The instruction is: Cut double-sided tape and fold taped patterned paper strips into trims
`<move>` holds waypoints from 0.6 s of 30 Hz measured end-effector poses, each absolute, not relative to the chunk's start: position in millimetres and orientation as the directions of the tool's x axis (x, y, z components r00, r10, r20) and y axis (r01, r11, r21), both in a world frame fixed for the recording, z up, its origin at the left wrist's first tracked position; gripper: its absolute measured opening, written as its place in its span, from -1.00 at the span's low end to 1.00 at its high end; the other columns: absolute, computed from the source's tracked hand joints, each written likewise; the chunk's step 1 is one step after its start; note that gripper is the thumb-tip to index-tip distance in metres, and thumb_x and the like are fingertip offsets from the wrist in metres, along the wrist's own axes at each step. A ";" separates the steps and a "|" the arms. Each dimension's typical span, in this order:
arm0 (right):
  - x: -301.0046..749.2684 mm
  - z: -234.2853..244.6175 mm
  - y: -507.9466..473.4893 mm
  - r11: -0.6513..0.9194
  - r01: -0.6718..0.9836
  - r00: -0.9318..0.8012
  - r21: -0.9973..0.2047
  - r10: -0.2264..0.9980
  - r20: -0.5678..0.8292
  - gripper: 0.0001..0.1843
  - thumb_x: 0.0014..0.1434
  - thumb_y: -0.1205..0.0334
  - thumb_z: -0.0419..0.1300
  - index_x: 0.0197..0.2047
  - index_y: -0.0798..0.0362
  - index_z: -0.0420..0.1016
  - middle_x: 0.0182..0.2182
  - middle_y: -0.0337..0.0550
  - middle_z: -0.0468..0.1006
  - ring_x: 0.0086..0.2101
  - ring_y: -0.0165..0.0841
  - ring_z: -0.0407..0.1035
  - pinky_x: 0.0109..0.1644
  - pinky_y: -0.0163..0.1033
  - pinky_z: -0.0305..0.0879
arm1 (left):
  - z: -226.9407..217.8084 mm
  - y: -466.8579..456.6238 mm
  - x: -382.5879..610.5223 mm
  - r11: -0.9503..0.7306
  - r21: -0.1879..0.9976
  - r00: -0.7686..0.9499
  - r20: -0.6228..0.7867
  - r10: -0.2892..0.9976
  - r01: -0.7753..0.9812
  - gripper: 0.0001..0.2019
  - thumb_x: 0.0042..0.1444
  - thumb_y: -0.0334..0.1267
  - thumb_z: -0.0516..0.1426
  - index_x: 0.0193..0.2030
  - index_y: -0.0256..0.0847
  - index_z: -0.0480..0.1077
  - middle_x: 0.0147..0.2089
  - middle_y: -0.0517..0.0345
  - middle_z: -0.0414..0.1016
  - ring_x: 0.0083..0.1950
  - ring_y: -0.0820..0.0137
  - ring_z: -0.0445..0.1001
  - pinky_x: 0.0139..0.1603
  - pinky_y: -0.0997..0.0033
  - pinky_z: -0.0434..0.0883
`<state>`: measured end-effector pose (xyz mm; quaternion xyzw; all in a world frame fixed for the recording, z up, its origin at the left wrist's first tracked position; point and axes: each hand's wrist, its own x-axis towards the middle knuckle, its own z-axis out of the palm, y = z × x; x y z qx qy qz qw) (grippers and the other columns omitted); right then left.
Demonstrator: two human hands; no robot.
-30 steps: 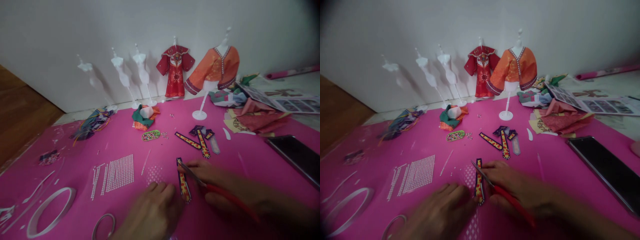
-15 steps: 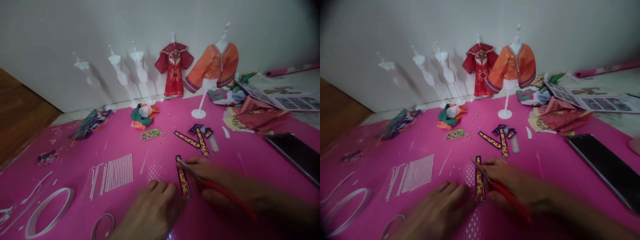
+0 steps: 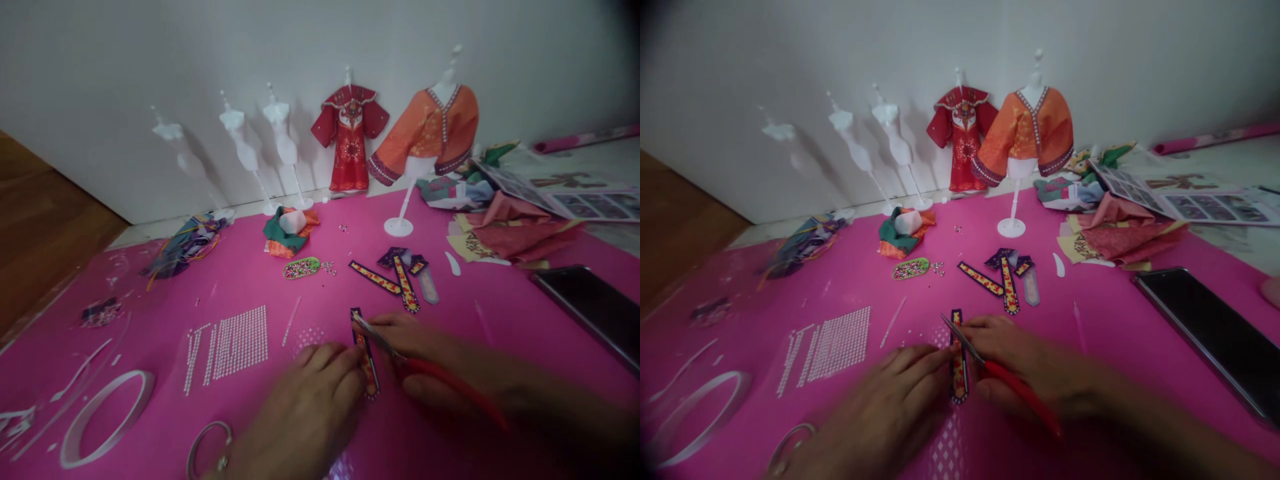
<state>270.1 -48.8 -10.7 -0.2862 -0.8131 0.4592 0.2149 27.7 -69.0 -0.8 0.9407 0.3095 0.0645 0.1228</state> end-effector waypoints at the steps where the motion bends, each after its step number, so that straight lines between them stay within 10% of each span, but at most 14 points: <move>1: 270.4 -10.7 -48.9 0.421 0.264 -0.747 -0.868 0.658 0.092 -0.68 0.27 0.12 0.12 0.06 0.01 0.42 0.15 -0.02 0.41 0.20 -0.14 0.18 0.34 0.02 -0.01 | -1.5 -67.2 28.1 -0.773 0.291 0.797 0.051 0.601 0.564 -0.81 0.29 -0.38 0.05 0.01 -0.25 0.38 0.09 0.03 0.51 0.02 0.16 0.44 0.05 0.06 0.43; 9: 278.0 -10.6 -48.0 0.454 0.231 -0.679 -0.861 0.709 0.192 -0.71 0.30 0.24 0.06 0.09 -0.02 0.33 -0.08 -0.10 0.49 -0.06 -0.24 0.39 0.02 -0.18 0.36 | -4.0 -63.7 27.2 -0.726 0.371 0.769 0.047 0.638 0.580 -0.82 0.31 -0.32 0.04 -0.04 -0.24 0.41 0.07 0.02 0.52 0.04 0.16 0.45 0.08 0.03 0.44; 18: 303.9 -18.9 -51.5 0.472 0.647 -0.478 -0.599 0.863 0.164 -0.83 0.19 0.34 0.13 -0.15 -0.03 0.45 -0.19 -0.10 0.48 -0.22 -0.21 0.42 -0.15 -0.13 0.37 | -17.3 -55.2 18.4 -0.582 0.483 0.594 0.148 0.791 0.654 -0.83 0.35 -0.34 -0.01 -0.16 -0.18 0.41 -0.16 0.09 0.47 -0.14 0.26 0.39 -0.09 0.16 0.37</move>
